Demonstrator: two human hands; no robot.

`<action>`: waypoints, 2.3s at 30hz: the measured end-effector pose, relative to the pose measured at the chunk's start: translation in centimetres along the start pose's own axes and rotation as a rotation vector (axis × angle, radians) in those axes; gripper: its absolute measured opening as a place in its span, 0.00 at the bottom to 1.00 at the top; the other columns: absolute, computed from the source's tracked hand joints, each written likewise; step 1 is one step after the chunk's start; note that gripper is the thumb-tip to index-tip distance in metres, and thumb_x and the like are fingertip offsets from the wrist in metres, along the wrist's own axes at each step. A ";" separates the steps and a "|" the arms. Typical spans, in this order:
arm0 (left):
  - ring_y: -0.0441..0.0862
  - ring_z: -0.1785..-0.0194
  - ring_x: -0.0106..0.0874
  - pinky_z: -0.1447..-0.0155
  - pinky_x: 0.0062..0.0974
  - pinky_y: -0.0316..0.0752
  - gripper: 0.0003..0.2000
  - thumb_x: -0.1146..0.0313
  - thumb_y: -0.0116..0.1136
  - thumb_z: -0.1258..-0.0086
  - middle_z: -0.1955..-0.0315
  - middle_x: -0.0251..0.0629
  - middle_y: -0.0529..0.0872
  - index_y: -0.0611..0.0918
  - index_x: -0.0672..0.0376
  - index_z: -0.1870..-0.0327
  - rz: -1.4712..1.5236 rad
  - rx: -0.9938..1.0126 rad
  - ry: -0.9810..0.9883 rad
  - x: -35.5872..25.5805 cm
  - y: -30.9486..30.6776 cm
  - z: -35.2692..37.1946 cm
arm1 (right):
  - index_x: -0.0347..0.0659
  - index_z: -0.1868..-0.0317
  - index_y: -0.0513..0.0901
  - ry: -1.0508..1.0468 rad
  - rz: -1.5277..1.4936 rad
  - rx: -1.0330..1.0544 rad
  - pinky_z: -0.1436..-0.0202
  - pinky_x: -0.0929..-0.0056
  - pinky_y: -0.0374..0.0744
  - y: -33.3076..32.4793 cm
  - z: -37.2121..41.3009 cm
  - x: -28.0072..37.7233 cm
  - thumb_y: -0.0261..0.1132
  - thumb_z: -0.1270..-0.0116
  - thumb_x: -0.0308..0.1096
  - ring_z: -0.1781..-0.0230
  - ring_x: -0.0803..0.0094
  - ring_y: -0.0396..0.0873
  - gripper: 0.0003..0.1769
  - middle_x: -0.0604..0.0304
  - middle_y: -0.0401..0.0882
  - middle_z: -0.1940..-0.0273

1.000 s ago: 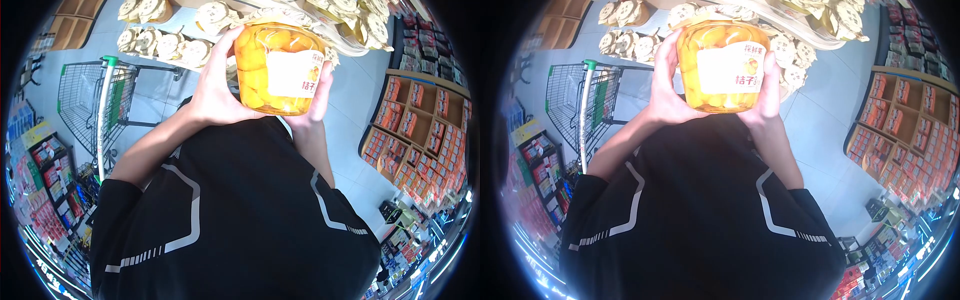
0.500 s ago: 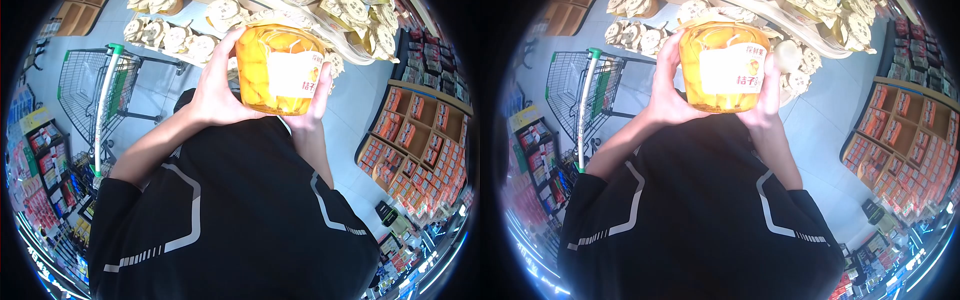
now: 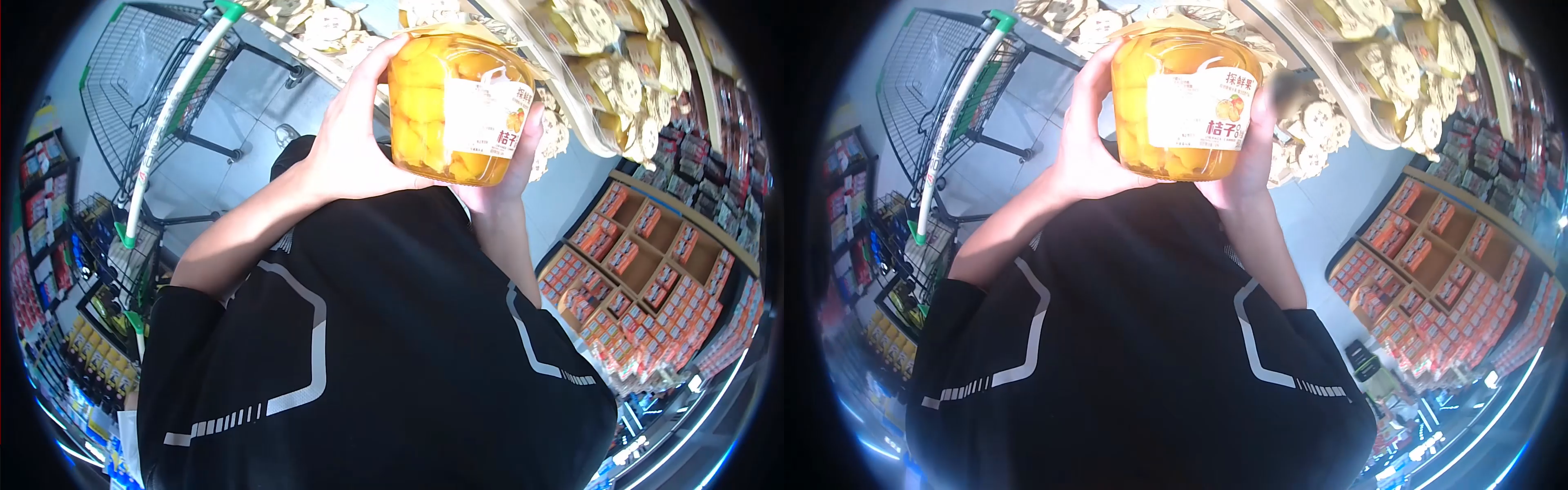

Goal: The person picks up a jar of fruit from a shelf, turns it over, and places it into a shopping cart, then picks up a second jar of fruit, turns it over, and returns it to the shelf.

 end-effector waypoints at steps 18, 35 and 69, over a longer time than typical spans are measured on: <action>0.77 0.42 0.50 0.39 0.40 0.72 0.59 0.64 0.83 0.73 0.43 0.57 0.75 0.60 0.68 0.31 0.053 -0.255 0.164 2.6 -13.5 0.4 | 0.45 0.27 0.58 -0.053 0.307 -0.111 0.36 0.50 0.74 13.0 -3.8 -6.5 0.42 0.32 0.72 0.35 0.55 0.69 0.45 0.52 0.65 0.32; 0.76 0.41 0.45 0.37 0.36 0.70 0.57 0.57 0.82 0.68 0.40 0.49 0.75 0.62 0.65 0.31 0.120 -0.206 0.117 5.0 -20.4 1.2 | 0.46 0.28 0.60 -0.116 0.323 -0.205 0.36 0.49 0.74 19.0 -5.4 -11.6 0.44 0.31 0.71 0.35 0.55 0.69 0.44 0.51 0.65 0.33; 0.72 0.34 0.46 0.31 0.38 0.67 0.59 0.60 0.83 0.68 0.36 0.52 0.71 0.59 0.64 0.29 0.179 -0.059 -0.002 5.3 -17.3 -0.1 | 0.46 0.30 0.63 -0.122 0.153 -0.183 0.40 0.53 0.77 15.8 -5.2 -9.7 0.43 0.29 0.68 0.39 0.58 0.74 0.40 0.53 0.70 0.36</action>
Point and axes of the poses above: each hand's wrist, its own z-axis away from the middle knuckle, its own y-axis out of the palm, x = y × z, the point moved 3 cm from there along -z, towards the middle knuckle
